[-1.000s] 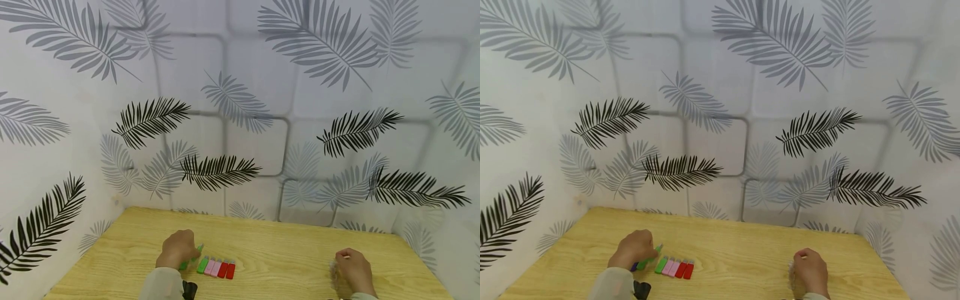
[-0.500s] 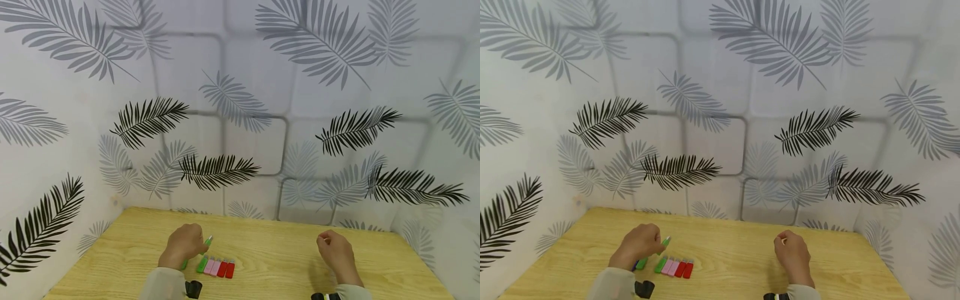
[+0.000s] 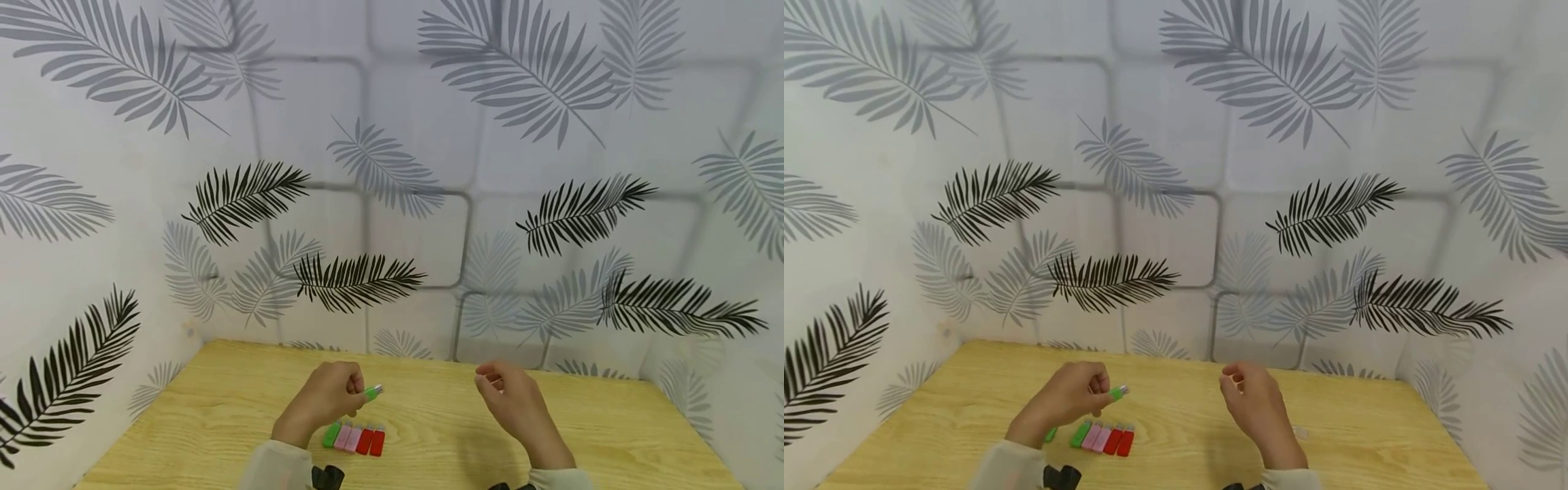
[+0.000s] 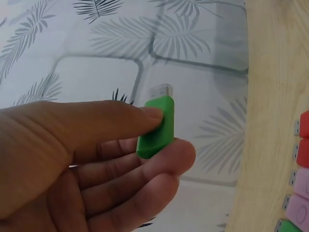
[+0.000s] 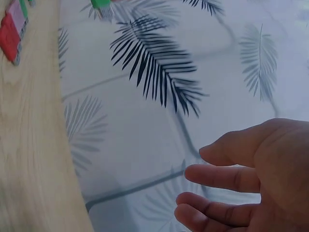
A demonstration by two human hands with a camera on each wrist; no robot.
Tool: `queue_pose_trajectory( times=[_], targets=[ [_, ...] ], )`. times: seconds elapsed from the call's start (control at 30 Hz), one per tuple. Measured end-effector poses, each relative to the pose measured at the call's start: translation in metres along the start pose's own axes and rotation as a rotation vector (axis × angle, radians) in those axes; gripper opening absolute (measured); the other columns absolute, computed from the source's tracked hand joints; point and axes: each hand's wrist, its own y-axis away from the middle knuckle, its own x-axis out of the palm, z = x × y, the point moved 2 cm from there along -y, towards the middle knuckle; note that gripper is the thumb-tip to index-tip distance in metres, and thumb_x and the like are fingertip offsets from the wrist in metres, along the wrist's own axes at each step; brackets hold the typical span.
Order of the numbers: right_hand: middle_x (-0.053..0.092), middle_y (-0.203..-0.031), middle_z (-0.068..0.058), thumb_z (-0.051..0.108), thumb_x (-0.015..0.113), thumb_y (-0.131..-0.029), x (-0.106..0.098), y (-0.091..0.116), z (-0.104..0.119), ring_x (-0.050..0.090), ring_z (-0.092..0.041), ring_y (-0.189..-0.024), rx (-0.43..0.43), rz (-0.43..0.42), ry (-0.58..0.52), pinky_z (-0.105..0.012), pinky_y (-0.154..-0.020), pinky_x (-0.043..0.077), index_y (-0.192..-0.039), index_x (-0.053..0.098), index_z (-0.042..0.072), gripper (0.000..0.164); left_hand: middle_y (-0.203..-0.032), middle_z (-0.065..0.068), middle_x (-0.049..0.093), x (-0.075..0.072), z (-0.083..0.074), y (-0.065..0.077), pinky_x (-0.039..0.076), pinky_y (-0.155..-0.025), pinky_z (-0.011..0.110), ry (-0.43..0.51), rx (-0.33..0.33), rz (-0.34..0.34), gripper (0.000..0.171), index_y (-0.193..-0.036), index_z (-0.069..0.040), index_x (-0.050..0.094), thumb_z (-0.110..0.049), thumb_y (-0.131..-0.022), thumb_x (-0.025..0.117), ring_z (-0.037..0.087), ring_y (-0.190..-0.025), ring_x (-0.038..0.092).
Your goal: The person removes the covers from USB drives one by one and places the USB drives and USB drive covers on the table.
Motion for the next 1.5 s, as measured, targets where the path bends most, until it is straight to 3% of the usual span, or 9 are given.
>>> queue_pose_trajectory(
  times=[0.4, 0.63, 0.93, 1.2, 1.5],
  targets=[
    [0.066, -0.103, 0.001, 0.018, 0.065, -0.093, -0.001, 0.011, 0.044, 0.06, -0.01, -0.085, -0.12, 0.071, -0.037, -0.032, -0.074, 0.051, -0.105, 0.069, 0.013, 0.014, -0.073, -0.005, 0.061, 0.001, -0.024, -0.002, 0.047, -0.056, 0.024, 0.057, 0.128, 0.085, 0.014, -0.084, -0.012, 0.056, -0.01, -0.089, 0.07, 0.009, -0.059, 0.058],
    [0.063, -0.097, 0.004, 0.024, 0.07, -0.09, -0.001, 0.024, 0.068, 0.062, -0.009, -0.081, -0.281, 0.238, -0.087, -0.026, -0.072, 0.051, -0.113, 0.066, 0.01, 0.028, -0.075, -0.01, 0.061, -0.002, -0.044, 0.006, 0.048, -0.059, 0.02, 0.006, 0.212, 0.113, 0.017, -0.082, -0.015, 0.056, -0.01, -0.087, 0.072, 0.001, -0.062, 0.056],
    [0.064, -0.101, 0.005, 0.032, 0.067, -0.091, -0.003, 0.036, 0.087, 0.059, -0.005, -0.08, -0.311, 0.377, -0.1, -0.027, -0.07, 0.051, -0.119, 0.064, 0.011, 0.035, -0.077, -0.013, 0.06, -0.008, -0.068, 0.017, 0.047, -0.061, 0.018, -0.084, 0.291, 0.115, 0.017, -0.084, -0.017, 0.056, -0.011, -0.088, 0.072, -0.003, -0.064, 0.055],
    [0.065, -0.098, 0.006, 0.027, 0.065, -0.093, -0.004, 0.042, 0.094, 0.06, -0.004, -0.08, -0.405, 0.345, -0.139, -0.026, -0.069, 0.052, -0.116, 0.065, 0.011, 0.028, -0.071, -0.015, 0.055, -0.014, -0.075, 0.024, 0.044, -0.056, 0.018, -0.107, 0.331, 0.067, 0.019, -0.083, -0.019, 0.054, -0.013, -0.088, 0.072, -0.002, -0.057, 0.048],
    [0.066, -0.097, 0.008, 0.028, 0.065, -0.093, -0.006, 0.039, 0.095, 0.06, -0.002, -0.077, -0.414, 0.318, -0.112, -0.025, -0.067, 0.052, -0.109, 0.068, 0.016, 0.02, -0.07, -0.015, 0.053, -0.019, -0.084, 0.03, 0.044, -0.056, 0.017, -0.099, 0.353, 0.058, 0.017, -0.085, -0.02, 0.054, -0.016, -0.09, 0.069, -0.002, -0.057, 0.046]
  ],
)
